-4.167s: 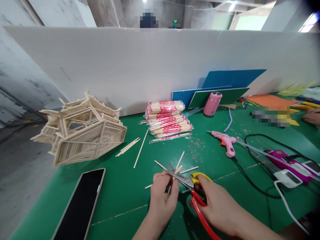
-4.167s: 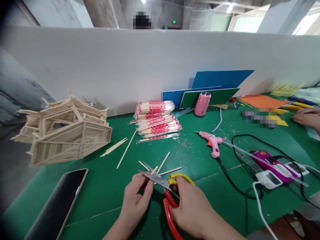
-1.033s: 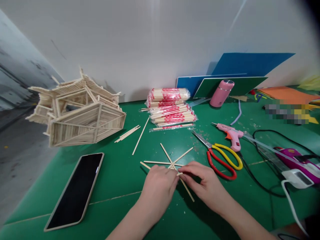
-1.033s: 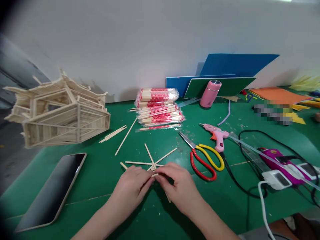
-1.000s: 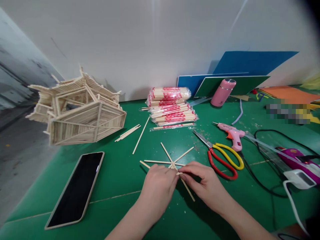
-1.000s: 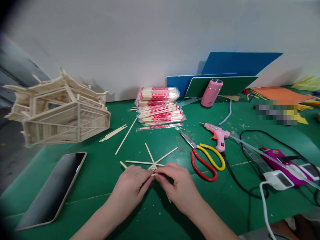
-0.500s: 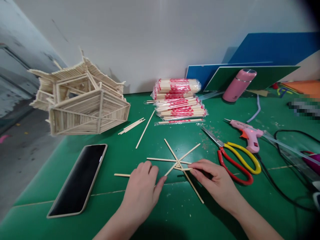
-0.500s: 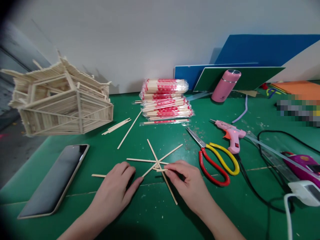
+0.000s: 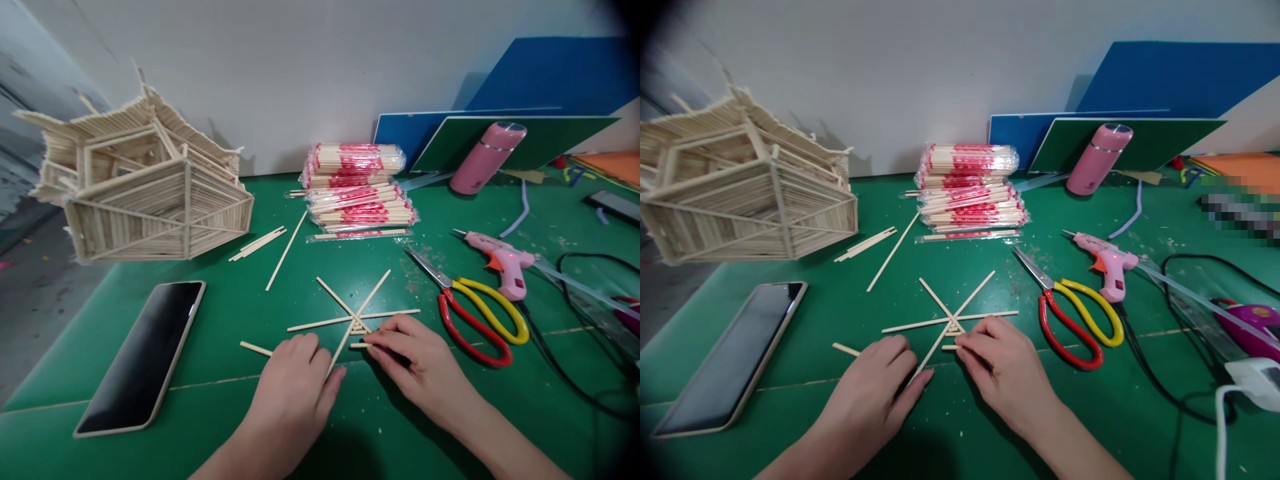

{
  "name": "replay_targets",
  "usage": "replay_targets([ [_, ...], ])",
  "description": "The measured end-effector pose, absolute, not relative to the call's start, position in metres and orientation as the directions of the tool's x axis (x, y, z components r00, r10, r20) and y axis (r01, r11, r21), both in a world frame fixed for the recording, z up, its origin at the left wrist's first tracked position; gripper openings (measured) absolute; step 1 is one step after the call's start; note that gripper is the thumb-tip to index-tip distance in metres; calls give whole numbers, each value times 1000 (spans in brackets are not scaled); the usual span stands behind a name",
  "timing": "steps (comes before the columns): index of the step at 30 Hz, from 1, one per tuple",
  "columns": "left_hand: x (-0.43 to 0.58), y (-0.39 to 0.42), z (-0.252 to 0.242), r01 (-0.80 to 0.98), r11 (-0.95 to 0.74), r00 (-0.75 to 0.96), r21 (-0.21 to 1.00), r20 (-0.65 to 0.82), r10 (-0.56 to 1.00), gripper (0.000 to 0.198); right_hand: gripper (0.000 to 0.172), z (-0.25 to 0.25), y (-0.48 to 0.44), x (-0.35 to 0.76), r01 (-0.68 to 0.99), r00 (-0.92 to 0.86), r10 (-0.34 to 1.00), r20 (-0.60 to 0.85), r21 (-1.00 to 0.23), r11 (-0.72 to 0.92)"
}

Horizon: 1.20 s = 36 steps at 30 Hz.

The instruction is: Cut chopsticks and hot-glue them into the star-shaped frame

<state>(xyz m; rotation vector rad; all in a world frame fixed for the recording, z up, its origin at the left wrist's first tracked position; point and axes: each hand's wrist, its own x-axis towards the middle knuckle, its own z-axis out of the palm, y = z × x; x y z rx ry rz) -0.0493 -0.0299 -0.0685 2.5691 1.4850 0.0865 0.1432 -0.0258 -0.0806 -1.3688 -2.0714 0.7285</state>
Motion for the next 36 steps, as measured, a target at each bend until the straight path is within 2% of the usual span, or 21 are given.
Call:
replay_targets([
  [5,-47,-21,-69,827,-539,542,159,29,840,20,20,-83,-24,136,718,-353,924,149,-590,369],
  [11,-40,-12,-76,757,-633,620,163,127,774,16,18,-86,-25,137,708,-306,941,145,-626,327],
  [15,-39,-9,-83,754,-612,583,238,186,791,18,14,-86,-25,137,697,-278,951,131,-654,294],
  [21,-40,-8,-87,765,-526,503,372,166,848,18,16,-86,-23,135,725,-303,948,96,-623,295],
  [29,-37,-5,-84,761,-553,530,339,167,831,16,18,-90,-22,136,782,-293,955,49,-562,269],
  [33,-39,-6,-85,744,-598,553,297,229,801,15,17,-91,-21,138,766,-266,962,61,-593,249],
  [36,-38,-5,-83,736,-638,604,228,206,770,16,13,-88,-20,138,734,-221,972,82,-642,221],
])
